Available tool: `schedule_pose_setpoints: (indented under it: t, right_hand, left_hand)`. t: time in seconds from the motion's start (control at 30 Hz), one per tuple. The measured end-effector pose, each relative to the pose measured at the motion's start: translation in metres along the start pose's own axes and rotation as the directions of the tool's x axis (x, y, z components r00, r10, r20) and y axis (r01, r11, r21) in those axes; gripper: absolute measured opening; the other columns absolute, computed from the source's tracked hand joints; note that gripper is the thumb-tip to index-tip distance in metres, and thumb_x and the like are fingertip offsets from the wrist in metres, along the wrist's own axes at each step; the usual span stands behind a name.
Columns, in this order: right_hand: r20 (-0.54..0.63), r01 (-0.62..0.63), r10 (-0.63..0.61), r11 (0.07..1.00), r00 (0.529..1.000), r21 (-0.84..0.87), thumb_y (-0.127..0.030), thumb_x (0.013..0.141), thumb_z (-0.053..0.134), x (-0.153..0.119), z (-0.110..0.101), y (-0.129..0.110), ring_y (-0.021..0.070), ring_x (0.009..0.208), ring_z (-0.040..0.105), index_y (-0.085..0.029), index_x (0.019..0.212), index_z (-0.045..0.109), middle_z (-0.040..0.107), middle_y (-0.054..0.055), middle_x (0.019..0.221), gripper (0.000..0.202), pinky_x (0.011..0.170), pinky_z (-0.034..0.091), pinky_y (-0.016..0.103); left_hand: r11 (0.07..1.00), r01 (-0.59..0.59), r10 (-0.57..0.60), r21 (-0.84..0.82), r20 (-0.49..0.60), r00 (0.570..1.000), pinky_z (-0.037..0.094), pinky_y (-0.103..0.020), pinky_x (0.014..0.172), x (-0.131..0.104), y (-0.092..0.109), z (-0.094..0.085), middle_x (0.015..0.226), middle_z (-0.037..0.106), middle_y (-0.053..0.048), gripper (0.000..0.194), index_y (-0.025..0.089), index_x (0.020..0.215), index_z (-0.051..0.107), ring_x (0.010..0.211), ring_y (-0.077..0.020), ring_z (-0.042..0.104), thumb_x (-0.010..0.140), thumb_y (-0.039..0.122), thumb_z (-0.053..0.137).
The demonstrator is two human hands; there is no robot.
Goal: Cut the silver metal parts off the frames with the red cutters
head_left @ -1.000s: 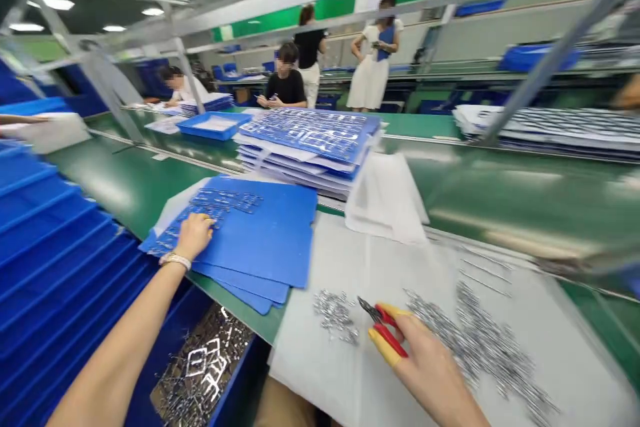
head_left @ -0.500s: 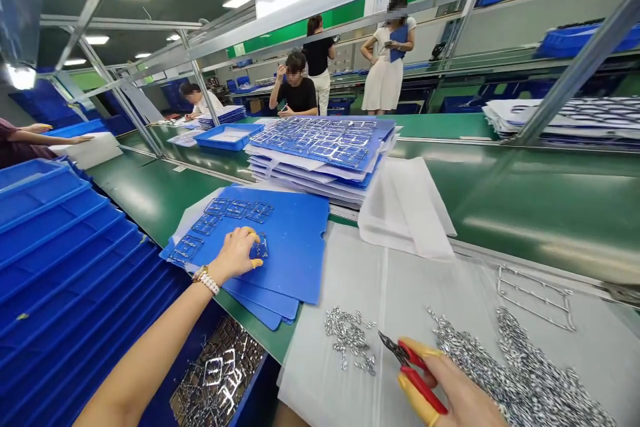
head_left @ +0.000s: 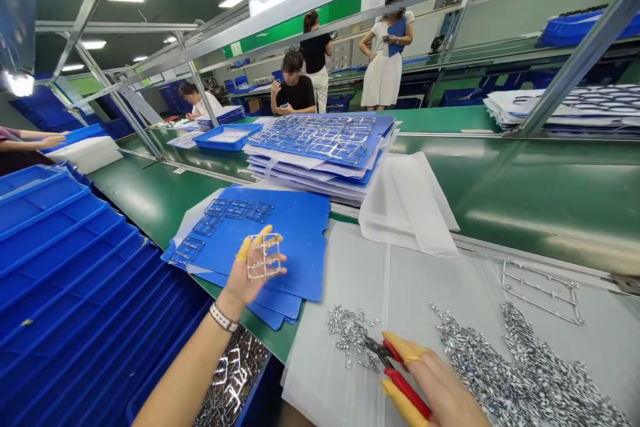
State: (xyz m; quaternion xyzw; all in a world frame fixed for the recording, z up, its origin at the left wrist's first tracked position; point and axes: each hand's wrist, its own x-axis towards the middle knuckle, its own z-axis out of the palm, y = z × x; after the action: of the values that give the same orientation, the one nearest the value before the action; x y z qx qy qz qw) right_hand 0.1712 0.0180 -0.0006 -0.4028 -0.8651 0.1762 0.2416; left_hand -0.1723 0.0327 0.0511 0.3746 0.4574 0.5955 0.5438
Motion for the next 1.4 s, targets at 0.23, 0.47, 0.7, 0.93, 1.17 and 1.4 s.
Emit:
schedule_pose_setpoints:
  t: [0.23, 0.47, 0.7, 0.93, 1.17, 1.4]
  right_hand:
    - [-0.09, 0.13, -0.156, 0.961, 0.984, -0.246, -0.028, 0.082, 0.057, 0.041, -0.013, -0.054, 0.0247, 0.086, 0.057, -0.02, 0.12, 0.053, 0.064, 0.011, 0.101, 0.039, 0.071, 0.044, 0.038]
    - [-0.042, 0.07, -0.096, 0.911, 0.995, -0.406, -0.026, 0.076, 0.066, 0.058, -0.02, -0.071, 0.0225, 0.078, 0.052, -0.017, 0.11, 0.057, 0.061, 0.005, 0.083, 0.036, 0.067, 0.035, 0.036]
    - [-0.047, 0.069, -0.099, 0.897, 0.994, -0.437, -0.027, 0.078, 0.064, 0.059, -0.018, -0.067, 0.0217, 0.075, 0.052, -0.02, 0.095, 0.056, 0.059, 0.003, 0.078, 0.02, 0.065, 0.031, 0.035]
    - [-0.051, 0.036, -0.062, 0.909, 0.997, -0.416, -0.024, 0.076, 0.065, 0.051, -0.019, -0.064, 0.0224, 0.077, 0.053, -0.019, 0.102, 0.057, 0.061, 0.004, 0.082, 0.027, 0.066, 0.032, 0.035]
    - [0.004, 0.089, -0.097, 0.905, 0.995, -0.416, -0.029, 0.076, 0.065, 0.042, -0.015, -0.077, 0.0243, 0.079, 0.053, -0.018, 0.102, 0.058, 0.061, 0.006, 0.084, 0.029, 0.067, 0.035, 0.038]
    - [-0.007, 0.012, -0.014, 0.955, 1.0, -0.297, -0.026, 0.076, 0.063, 0.042, -0.018, -0.07, 0.0243, 0.08, 0.056, -0.019, 0.106, 0.057, 0.063, 0.007, 0.087, 0.032, 0.068, 0.038, 0.037]
  left_hand:
    - [0.716, 0.349, -0.247, -0.604, 0.248, 0.937, 0.047, -0.039, 0.075, -0.041, -0.046, 0.088, 0.116, 0.062, -0.016, 0.054, 0.019, 0.124, 0.052, 0.086, -0.0243, 0.064, 0.089, 0.057, 0.036]
    - [0.675, 0.419, -0.311, -0.608, 0.28, 0.908, 0.046, -0.03, 0.068, -0.046, -0.072, 0.112, 0.101, 0.069, -0.01, 0.043, 0.015, 0.108, 0.063, 0.082, -0.0208, 0.065, 0.091, 0.048, 0.04]
    - [0.693, 0.425, -0.328, -0.582, 0.271, 0.905, 0.047, -0.029, 0.068, -0.047, -0.073, 0.116, 0.098, 0.07, -0.01, 0.043, 0.015, 0.102, 0.066, 0.08, -0.0197, 0.065, 0.091, 0.048, 0.042]
    - [0.658, 0.466, -0.326, -0.592, 0.333, 0.885, 0.047, -0.031, 0.07, -0.046, -0.07, 0.116, 0.104, 0.068, -0.012, 0.051, 0.014, 0.116, 0.059, 0.085, -0.0222, 0.064, 0.091, 0.052, 0.037]
    - [0.678, 0.421, -0.301, -0.602, 0.295, 0.907, 0.043, -0.039, 0.088, -0.041, -0.073, 0.117, 0.106, 0.067, -0.013, 0.054, 0.017, 0.131, 0.048, 0.098, -0.0256, 0.062, 0.09, 0.051, 0.037]
    - [0.686, 0.429, -0.31, -0.588, 0.297, 0.903, 0.042, -0.041, 0.089, -0.041, -0.072, 0.11, 0.113, 0.064, -0.015, 0.053, 0.017, 0.132, 0.046, 0.099, -0.0264, 0.062, 0.089, 0.047, 0.04]
